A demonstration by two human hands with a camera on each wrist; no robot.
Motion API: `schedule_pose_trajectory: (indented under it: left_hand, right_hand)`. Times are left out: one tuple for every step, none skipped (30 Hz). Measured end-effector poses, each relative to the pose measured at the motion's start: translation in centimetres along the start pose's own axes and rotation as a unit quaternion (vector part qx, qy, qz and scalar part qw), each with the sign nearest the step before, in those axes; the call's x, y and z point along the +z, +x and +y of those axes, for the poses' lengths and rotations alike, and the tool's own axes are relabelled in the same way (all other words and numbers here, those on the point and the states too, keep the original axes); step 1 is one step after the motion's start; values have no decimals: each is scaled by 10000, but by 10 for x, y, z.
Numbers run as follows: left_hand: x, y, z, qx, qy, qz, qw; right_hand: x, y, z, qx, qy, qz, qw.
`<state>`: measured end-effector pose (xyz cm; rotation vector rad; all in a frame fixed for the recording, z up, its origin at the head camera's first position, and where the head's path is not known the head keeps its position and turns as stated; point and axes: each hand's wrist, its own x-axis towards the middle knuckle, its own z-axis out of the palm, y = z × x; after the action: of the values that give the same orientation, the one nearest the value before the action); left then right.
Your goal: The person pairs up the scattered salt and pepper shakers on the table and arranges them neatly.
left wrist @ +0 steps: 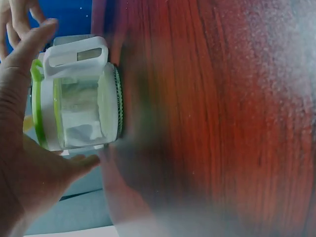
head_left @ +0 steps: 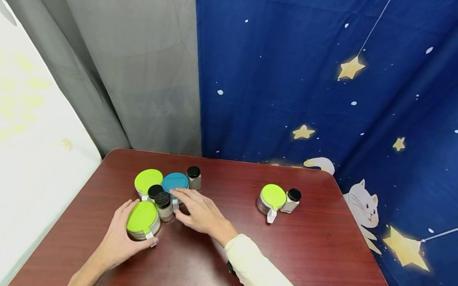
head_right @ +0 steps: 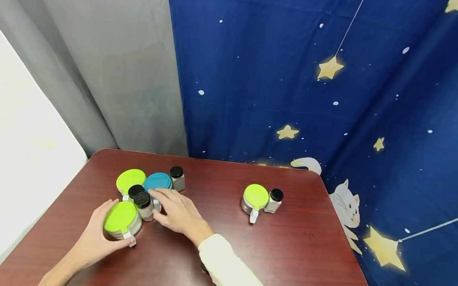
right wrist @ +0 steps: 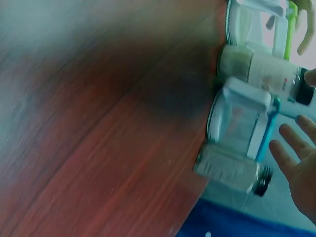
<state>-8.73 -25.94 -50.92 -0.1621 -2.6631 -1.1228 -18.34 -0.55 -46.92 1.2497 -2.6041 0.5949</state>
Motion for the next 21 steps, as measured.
schedule_pose_trajectory:
  left_hand:
    - [1,-1,-1,52,45,-48,10000]
    - [2,-3,-3,99,102,-84,9999]
    - [3,-4,-3,127,182,-107,9997]
    - [3,-5,-4,158,272,-102,9995]
    - [4,-6,-5,180,330,-85,9993]
    - [4,-7,-5,193,392,-57,9990]
    - [5,-7,-6,196,406,-48,9990]
    - [5,-7,-6,187,387,-38,9991]
    - [5,-7,-6,191,345,-28,9992]
    - [6,-6,-6,197,308,-29,9993]
    - [6,-6,-5,211,286,-35,9994]
    - [6,-6,-5,229,275,-46,9993]
    - [7,-5,-5,234,265,-69,9994]
    - [7,-6,-5,236,273,-79,9993]
    - [7,-6,-5,229,300,-95,9992]
    - [7,-6,-5,207,316,-117,9992]
    - [7,-7,-5,186,335,-136,9992]
    - [7,-7,-6,160,332,-153,9992]
    - [6,-8,-6,130,334,-167,9992]
    - [6,-9,-6,112,324,-178,9993]
    - [5,-10,-6,98,326,-195,9992]
  right_hand:
    - [3,4,-3,-15,-28,-31,10000]
    - [6,7,-5,-47,-90,-56,9999]
    - [9,9,-7,-107,-140,-63,9998]
    - [12,11,-8,-175,-217,-51,9996]
    - [15,12,-10,-243,-288,-20,9993]
    - [18,13,-11,-300,-351,29,9989]
    - [20,13,-11,-329,-388,96,9987]
    - [22,13,-11,-363,-395,174,9984]
    - [24,13,-10,-398,-386,269,9981]
    - [25,12,-10,-425,-396,369,9976]
    - [27,12,-9,-440,-386,457,9972]
    - [28,11,-9,-450,-357,542,9969]
    - [28,10,-8,-447,-336,609,9966]
    - [29,10,-8,-456,-316,650,9963]
    - [29,9,-8,-460,-250,673,9964]
    - [29,8,-8,-426,-184,661,9967]
    - [29,7,-9,-381,-83,637,9972]
    - [29,6,-9,-326,23,602,9977]
    - [29,4,-9,-266,128,566,9980]
    - [30,3,-10,-212,228,527,9981]
    - [30,2,-11,-156,325,491,9981]
